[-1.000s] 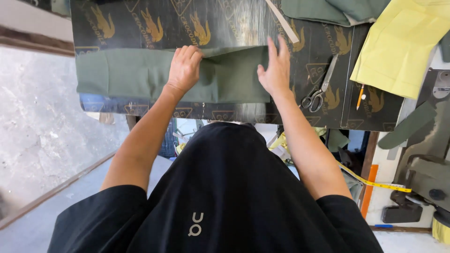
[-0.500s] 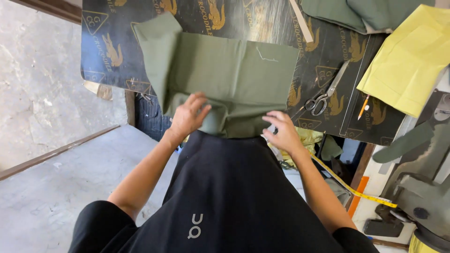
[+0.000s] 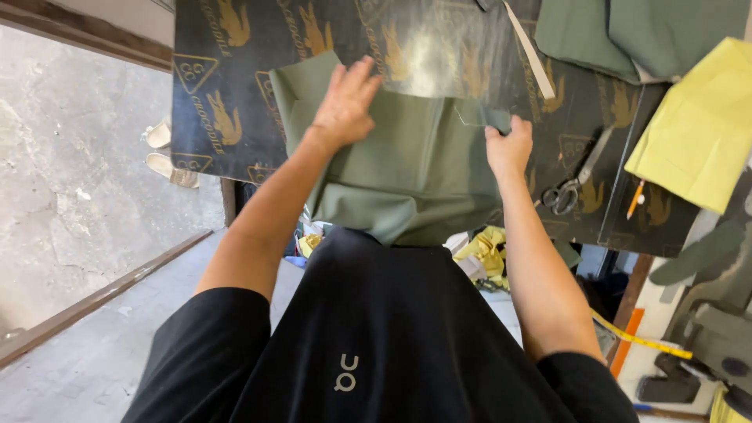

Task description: Measuring, marking, and cutting fabric pieces on a cutting table using scissors and a tape measure.

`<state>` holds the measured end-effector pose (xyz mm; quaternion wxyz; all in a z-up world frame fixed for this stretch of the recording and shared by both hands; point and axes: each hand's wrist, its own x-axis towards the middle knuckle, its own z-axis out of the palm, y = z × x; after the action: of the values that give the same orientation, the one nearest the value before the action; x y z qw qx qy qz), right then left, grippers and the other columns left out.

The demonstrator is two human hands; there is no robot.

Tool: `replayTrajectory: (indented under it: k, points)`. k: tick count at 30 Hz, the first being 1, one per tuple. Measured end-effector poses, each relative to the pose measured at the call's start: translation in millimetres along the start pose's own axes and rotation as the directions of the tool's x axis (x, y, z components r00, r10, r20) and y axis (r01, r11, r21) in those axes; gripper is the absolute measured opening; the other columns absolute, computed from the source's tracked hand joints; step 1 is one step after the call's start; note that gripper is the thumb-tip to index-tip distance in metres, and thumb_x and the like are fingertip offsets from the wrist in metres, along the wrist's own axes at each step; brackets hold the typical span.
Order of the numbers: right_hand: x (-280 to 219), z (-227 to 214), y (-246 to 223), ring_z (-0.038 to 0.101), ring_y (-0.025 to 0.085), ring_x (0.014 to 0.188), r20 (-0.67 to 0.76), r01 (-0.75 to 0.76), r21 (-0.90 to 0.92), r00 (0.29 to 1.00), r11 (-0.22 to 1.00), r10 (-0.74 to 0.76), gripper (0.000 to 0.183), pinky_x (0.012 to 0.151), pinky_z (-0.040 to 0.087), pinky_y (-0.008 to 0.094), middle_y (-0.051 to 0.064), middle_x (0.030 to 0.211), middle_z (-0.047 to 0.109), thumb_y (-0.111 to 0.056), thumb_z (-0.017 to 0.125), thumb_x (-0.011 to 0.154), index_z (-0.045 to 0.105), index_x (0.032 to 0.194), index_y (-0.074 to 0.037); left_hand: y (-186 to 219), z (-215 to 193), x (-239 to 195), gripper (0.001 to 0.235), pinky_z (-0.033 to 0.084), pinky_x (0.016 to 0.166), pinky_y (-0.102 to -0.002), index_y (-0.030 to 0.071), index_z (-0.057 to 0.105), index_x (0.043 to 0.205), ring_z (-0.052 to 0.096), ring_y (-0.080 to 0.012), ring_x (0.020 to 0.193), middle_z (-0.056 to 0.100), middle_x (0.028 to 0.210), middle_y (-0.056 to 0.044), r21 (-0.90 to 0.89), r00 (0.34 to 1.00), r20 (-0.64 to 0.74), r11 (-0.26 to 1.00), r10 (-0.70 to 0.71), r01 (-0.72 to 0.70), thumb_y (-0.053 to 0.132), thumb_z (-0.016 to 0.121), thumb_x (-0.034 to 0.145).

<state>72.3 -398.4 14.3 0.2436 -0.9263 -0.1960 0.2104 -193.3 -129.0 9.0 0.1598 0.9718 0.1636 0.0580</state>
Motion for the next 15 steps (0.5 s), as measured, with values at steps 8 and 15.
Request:
replayTrajectory:
  k: [8,15]
  points:
    - [-112,-170,-141,0.064,0.021,0.1,-0.064,0.502,0.241,0.862,0.831,-0.503,0.024,0.09,0.054,0.036,0.009,0.109,0.07,-0.01,0.08,0.098,0.066,0.116,-0.002,33,-88,60,0.047,0.029,0.101,-0.055,0.009,0.06,0.127,0.06,-0.0333,0.115,0.065,0.123,-0.016,-0.333,0.889,0.44,0.943,0.128,0.029,0.029,0.068,0.085]
    - [-13,-251,-82,0.064,0.024,0.096,-0.496,0.61,0.017,0.693,0.792,-0.523,0.033,0.084,0.051,0.038,0.011,0.105,0.068,0.007,0.098,0.092,0.069,0.107,-0.002,-56,-174,52,0.034,0.056,0.081,-0.056,0.015,0.079,0.109,0.07,-0.0469,0.096,0.077,0.1,-0.021,0.084,0.956,0.287,0.995,-0.07,0.047,0.03,0.062,0.084]
